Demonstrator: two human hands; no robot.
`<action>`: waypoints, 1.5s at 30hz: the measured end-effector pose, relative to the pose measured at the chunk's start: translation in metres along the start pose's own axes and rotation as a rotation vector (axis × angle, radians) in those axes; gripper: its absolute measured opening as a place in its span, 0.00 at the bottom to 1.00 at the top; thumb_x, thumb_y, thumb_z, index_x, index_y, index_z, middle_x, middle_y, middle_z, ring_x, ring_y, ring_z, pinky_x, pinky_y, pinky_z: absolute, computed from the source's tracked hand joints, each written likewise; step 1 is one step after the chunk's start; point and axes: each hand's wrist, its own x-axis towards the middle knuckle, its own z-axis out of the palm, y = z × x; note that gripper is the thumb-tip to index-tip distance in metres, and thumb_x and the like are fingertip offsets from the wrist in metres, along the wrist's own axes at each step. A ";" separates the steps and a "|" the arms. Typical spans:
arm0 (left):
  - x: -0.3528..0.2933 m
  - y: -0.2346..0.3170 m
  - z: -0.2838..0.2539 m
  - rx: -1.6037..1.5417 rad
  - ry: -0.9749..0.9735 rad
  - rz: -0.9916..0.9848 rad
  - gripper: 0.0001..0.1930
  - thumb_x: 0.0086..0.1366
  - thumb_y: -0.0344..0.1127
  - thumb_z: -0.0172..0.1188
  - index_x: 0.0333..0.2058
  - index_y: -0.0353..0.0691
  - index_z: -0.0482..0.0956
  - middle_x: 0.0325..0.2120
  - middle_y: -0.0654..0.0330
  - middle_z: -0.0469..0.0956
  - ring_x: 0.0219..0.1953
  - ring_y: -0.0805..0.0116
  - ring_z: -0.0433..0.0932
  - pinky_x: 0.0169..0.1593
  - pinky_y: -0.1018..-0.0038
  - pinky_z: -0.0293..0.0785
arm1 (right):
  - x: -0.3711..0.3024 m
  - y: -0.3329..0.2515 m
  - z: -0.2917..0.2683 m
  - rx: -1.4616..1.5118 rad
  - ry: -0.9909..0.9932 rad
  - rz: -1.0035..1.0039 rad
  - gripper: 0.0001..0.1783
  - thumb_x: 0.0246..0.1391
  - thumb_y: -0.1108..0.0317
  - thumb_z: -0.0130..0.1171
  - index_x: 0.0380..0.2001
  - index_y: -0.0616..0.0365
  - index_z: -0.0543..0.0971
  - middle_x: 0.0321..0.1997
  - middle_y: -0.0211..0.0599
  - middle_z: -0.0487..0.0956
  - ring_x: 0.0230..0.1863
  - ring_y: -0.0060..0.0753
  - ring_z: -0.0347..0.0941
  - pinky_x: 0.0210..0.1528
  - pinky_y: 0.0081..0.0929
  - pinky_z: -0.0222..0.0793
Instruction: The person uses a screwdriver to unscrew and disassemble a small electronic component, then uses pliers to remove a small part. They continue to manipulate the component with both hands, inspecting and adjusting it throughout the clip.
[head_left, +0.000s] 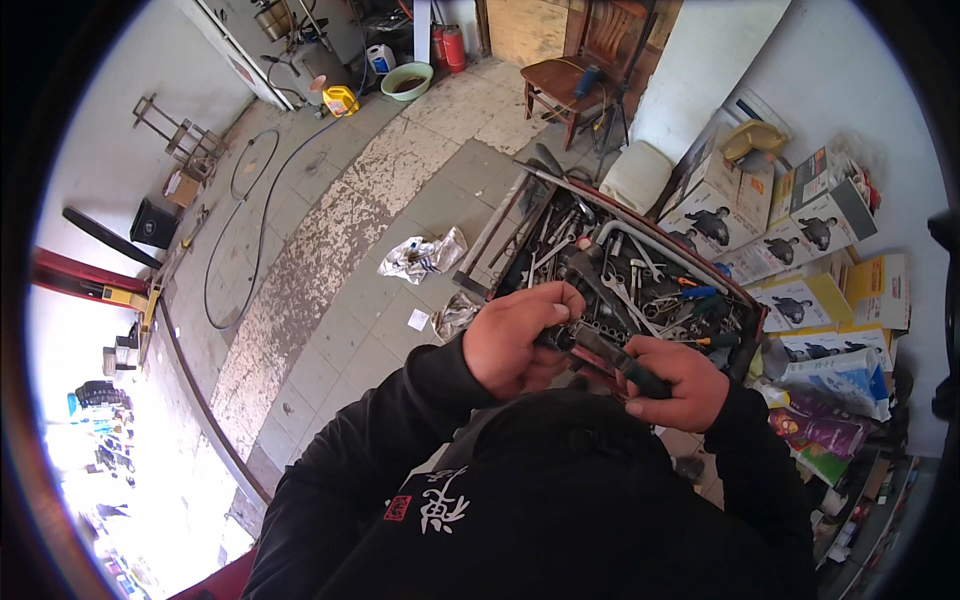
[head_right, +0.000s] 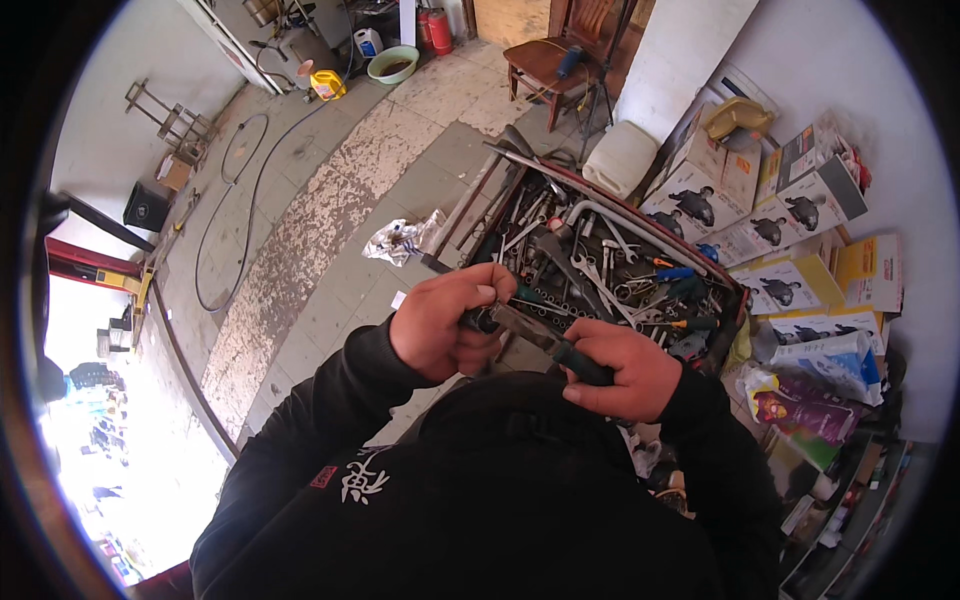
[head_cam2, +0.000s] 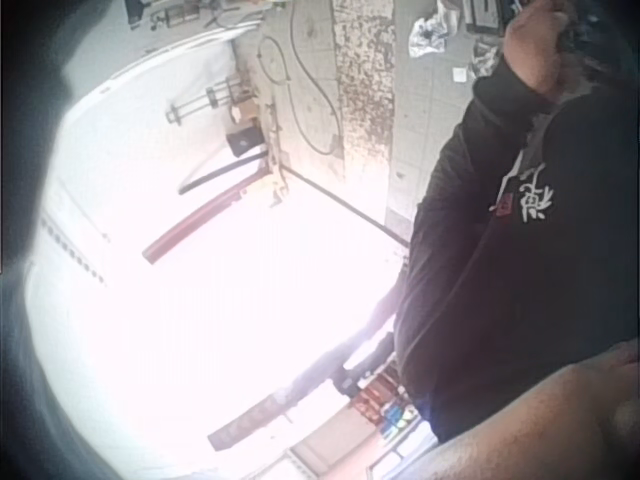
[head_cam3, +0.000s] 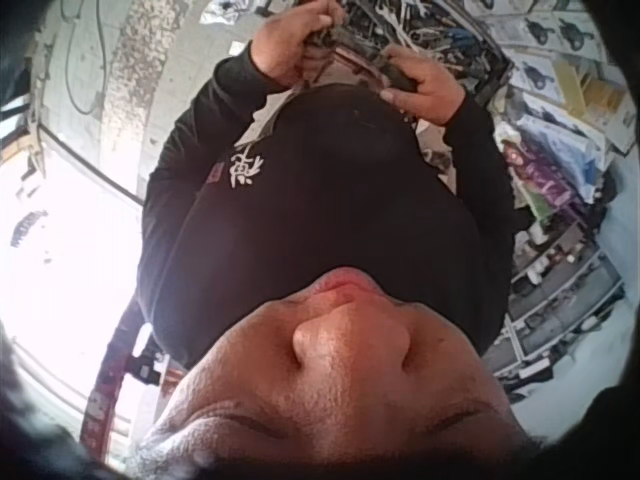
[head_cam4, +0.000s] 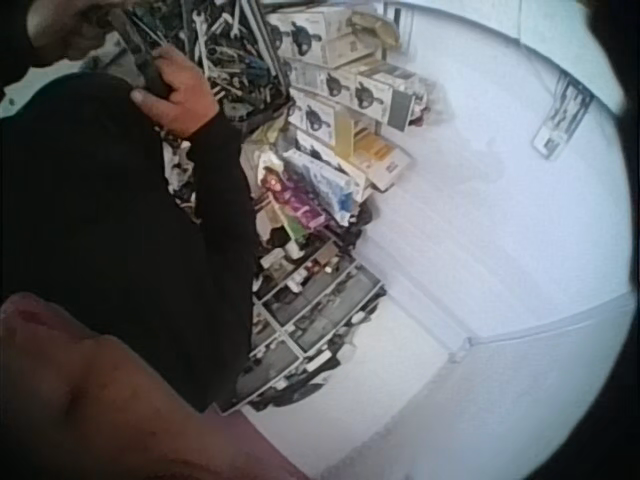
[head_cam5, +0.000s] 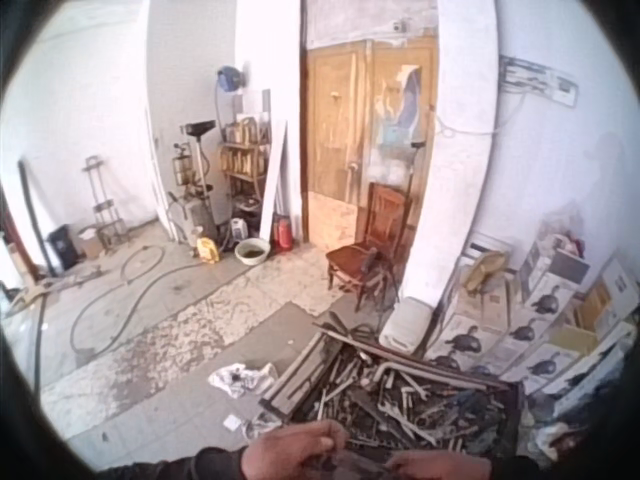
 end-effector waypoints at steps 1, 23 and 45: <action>0.000 -0.001 0.000 -0.040 -0.002 -0.006 0.09 0.78 0.41 0.44 0.46 0.46 0.70 0.18 0.72 0.52 0.18 0.76 0.50 0.24 0.72 0.49 | 0.000 0.000 0.001 -0.019 0.029 0.019 0.12 0.56 0.64 0.73 0.36 0.60 0.82 0.46 0.44 0.78 0.42 0.46 0.78 0.46 0.39 0.73; 0.027 -0.024 -0.003 0.793 0.603 0.890 0.04 0.78 0.28 0.50 0.45 0.37 0.73 0.23 0.60 0.71 0.22 0.67 0.71 0.29 0.68 0.67 | 0.007 -0.009 0.053 -0.494 0.559 0.021 0.16 0.52 0.70 0.72 0.44 0.65 0.85 0.53 0.54 0.77 0.51 0.57 0.78 0.51 0.45 0.77; 0.043 -0.010 -0.003 1.112 0.729 1.118 0.05 0.76 0.26 0.55 0.47 0.35 0.72 0.19 0.50 0.74 0.19 0.45 0.76 0.26 0.56 0.72 | 0.034 -0.019 0.078 -0.803 0.782 0.020 0.22 0.49 0.71 0.72 0.49 0.66 0.83 0.54 0.53 0.76 0.49 0.55 0.78 0.47 0.45 0.78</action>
